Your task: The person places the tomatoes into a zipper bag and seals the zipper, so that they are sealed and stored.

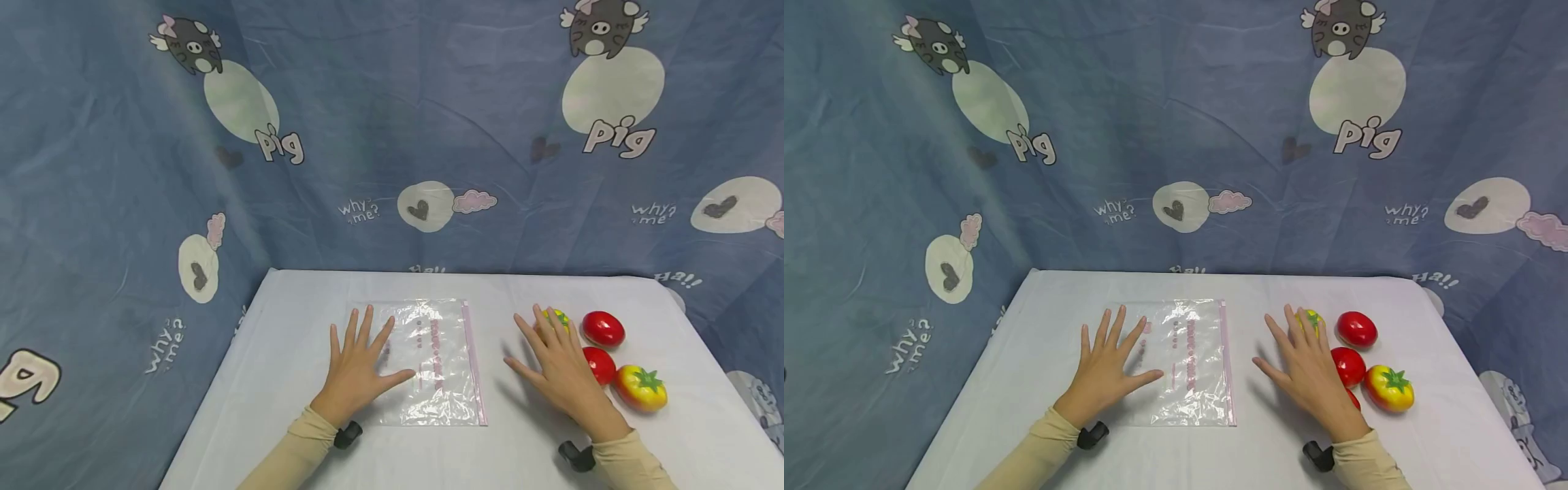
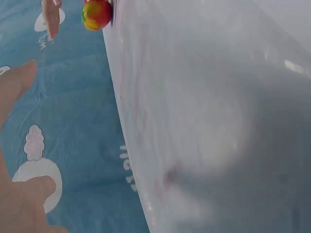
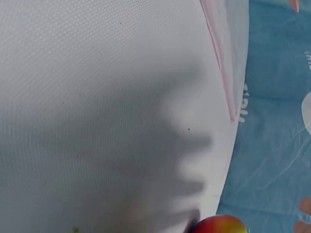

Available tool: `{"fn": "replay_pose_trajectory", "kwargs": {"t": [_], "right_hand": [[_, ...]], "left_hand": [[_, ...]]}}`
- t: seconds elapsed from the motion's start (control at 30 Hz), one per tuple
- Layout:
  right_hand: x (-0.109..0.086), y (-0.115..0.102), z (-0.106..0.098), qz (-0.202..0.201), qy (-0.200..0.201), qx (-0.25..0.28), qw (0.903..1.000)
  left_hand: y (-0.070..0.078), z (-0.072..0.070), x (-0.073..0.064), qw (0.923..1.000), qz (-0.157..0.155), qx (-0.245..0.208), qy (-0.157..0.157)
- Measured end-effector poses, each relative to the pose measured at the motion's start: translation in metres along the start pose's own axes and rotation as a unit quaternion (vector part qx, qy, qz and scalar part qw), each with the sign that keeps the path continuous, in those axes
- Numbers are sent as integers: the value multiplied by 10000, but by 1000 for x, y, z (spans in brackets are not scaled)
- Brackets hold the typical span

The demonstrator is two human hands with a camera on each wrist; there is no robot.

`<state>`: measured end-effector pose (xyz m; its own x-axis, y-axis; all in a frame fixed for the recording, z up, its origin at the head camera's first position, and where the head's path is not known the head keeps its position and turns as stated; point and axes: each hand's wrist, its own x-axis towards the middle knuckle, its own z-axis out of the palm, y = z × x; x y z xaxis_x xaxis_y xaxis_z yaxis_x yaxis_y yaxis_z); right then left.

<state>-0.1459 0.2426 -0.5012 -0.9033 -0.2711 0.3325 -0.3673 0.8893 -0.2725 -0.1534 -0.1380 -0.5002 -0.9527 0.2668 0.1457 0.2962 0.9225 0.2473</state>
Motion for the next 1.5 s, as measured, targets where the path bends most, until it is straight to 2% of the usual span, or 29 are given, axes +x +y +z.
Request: {"fn": "replay_pose_trajectory", "kwargs": {"t": [0.4, 0.87, 1.17, 1.5], "right_hand": [[5, 0, 3, -1, -520, 329, 9981], [11, 0, 11, -65, -624, 422, 9971], [12, 0, 12, 12, -806, 442, 9958], [9, -1, 13, -57, -739, 459, 9962]], "left_hand": [[14, 13, 0, 9985, 43, -443, -322], [29, 37, 4, 9925, 173, -1012, -657], [40, 44, 6, 9853, 360, -1121, -1239], [44, 50, 7, 9776, 521, -1277, -1587]]}}
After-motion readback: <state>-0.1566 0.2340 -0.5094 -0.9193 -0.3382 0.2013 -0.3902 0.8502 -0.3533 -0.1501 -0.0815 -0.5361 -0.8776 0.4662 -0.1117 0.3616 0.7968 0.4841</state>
